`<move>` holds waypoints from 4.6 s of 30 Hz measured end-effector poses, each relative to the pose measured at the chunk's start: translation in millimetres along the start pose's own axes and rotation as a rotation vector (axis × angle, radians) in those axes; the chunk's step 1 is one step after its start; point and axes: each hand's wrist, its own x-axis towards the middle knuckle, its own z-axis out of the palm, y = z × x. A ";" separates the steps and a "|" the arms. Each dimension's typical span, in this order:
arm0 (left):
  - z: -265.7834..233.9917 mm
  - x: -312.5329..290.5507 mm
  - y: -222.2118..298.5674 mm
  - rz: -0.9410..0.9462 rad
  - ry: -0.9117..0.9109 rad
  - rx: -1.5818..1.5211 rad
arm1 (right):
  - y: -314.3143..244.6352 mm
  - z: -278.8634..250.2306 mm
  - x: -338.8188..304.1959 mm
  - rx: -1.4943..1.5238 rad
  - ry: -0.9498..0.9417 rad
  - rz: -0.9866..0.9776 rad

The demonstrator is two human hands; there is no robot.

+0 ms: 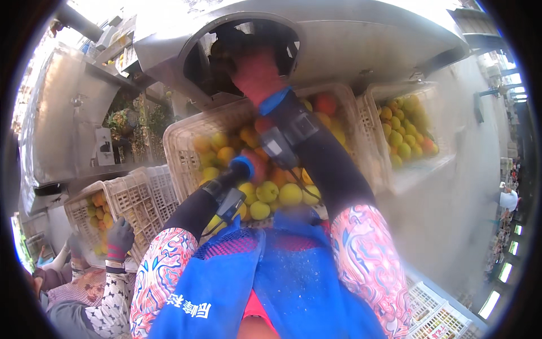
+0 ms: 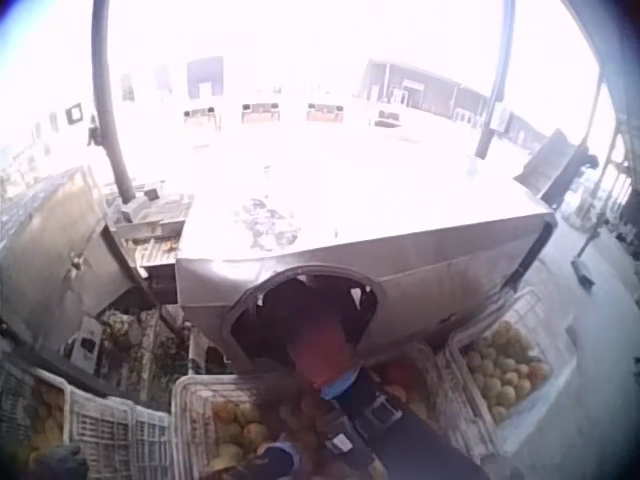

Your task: Sort peaches or similar fruit from crates and place them into a processing machine intake.

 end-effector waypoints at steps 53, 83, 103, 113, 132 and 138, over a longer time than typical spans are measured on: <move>-18.3 -121.5 -31.4 0.433 0.803 -2.259 | -55.8 -57.7 -111.6 1.101 -0.196 0.332; -9.3 -105.7 -10.4 0.932 0.972 -2.719 | -35.8 38.3 -21.7 -0.333 0.364 0.261; 46.5 -75.5 -26.0 -0.178 0.831 -2.226 | -75.5 -74.9 -93.6 0.635 -0.090 0.265; -57.0 -120.0 18.2 0.544 0.685 -2.921 | -41.5 -93.4 -77.8 0.754 -0.319 0.021; 9.1 -113.1 2.3 0.237 0.865 -2.672 | 27.3 -14.3 -11.2 0.192 -0.428 0.107; 36.9 -98.8 -1.4 0.167 1.024 -2.573 | 0.5 -13.3 -14.9 0.261 -0.082 0.066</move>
